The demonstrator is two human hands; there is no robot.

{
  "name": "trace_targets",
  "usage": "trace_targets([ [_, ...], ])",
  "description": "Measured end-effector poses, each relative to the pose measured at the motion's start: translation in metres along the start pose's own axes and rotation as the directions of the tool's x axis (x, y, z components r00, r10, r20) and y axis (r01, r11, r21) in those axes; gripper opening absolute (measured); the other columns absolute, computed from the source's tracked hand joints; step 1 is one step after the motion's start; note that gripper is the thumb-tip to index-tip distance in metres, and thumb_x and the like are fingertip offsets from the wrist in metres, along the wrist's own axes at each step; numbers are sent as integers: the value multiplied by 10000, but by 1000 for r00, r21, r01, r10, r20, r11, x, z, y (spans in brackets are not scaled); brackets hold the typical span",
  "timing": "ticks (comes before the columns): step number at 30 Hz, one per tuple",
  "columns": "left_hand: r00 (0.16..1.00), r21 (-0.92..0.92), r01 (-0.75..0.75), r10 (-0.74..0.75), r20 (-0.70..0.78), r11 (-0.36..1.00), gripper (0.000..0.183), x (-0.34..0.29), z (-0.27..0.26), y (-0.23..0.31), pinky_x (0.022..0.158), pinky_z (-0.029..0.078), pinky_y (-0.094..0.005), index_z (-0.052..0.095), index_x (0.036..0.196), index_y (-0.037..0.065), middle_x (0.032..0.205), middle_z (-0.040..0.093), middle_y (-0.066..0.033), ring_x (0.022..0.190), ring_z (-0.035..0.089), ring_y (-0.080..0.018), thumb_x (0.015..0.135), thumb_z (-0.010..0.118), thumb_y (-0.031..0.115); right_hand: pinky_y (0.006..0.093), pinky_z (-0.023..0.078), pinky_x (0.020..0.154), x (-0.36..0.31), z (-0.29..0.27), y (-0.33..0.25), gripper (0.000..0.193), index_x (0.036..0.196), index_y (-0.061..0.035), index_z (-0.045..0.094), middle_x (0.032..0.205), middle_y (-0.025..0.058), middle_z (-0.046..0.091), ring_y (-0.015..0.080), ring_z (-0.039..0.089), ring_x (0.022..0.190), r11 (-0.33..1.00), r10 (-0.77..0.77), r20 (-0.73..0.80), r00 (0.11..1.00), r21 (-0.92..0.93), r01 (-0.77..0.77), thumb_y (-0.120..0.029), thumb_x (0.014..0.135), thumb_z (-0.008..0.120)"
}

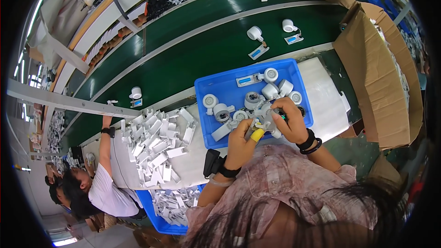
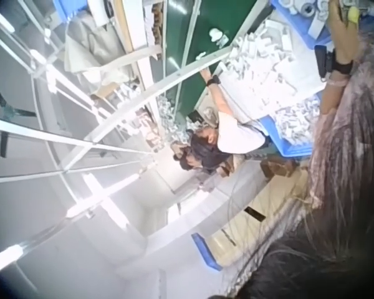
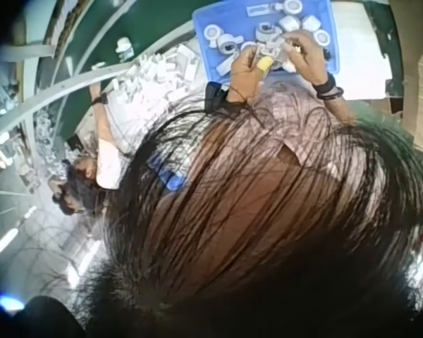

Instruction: The person picks up a fan component from a blue tray, inserts a small part into it by hand, and places the assembled unit onto a green conveyor belt, repeating this process throughout the video.

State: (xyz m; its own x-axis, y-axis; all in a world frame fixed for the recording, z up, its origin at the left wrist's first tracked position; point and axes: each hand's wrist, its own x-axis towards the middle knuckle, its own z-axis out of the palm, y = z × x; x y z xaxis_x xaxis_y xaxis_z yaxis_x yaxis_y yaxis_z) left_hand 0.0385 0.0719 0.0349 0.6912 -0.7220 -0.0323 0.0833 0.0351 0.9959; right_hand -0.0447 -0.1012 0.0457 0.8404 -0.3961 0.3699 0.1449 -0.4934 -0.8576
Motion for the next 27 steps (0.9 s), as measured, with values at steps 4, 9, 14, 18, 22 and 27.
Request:
trace_targets([
  [4,999,-34,29,-29,13,999,252,-2,1,1,690,478,-232,578,1066,-12,888,660,-42,817,608,-80,881,669,134,338,454,786,-2,3,1,114,948,2,591,964,146,571,288,569,870,998,-61,5,998,-35,61,-34,841,579],
  [9,994,1,88,-88,64,996,276,-4,-6,-3,698,457,-215,583,1060,-14,894,647,-29,810,563,-53,865,697,144,325,469,752,-3,4,-4,157,942,-6,607,968,142,580,271,586,848,993,-103,-3,995,-54,102,-21,791,649],
  [14,993,11,76,-77,94,997,272,-4,-6,-4,701,453,-220,592,1065,4,895,642,-22,806,549,-52,860,702,143,322,478,750,-6,5,-1,197,941,-16,617,959,132,588,263,596,848,991,-117,-9,993,-73,116,-19,758,689],
  [18,990,26,68,-70,119,997,209,-6,-7,2,795,475,-240,582,1072,-3,988,638,-42,902,600,-91,879,649,40,322,487,756,-6,5,1,213,945,-24,622,954,126,593,263,606,857,984,-152,-16,988,-93,150,-27,748,701],
  [22,981,29,140,-142,130,990,215,-7,-8,8,800,472,-238,581,1085,0,1006,635,-46,918,597,-95,880,640,32,321,490,763,-9,5,0,213,945,-25,622,962,128,594,265,611,873,986,-140,-15,990,-97,138,-28,747,701],
  [27,984,0,155,-154,83,988,214,-9,-5,2,799,479,-243,577,1086,-8,1003,635,-49,904,605,-100,884,634,37,325,492,772,-10,5,-1,214,949,-23,621,968,129,599,269,613,885,989,-118,-12,993,-91,117,-29,751,702],
])
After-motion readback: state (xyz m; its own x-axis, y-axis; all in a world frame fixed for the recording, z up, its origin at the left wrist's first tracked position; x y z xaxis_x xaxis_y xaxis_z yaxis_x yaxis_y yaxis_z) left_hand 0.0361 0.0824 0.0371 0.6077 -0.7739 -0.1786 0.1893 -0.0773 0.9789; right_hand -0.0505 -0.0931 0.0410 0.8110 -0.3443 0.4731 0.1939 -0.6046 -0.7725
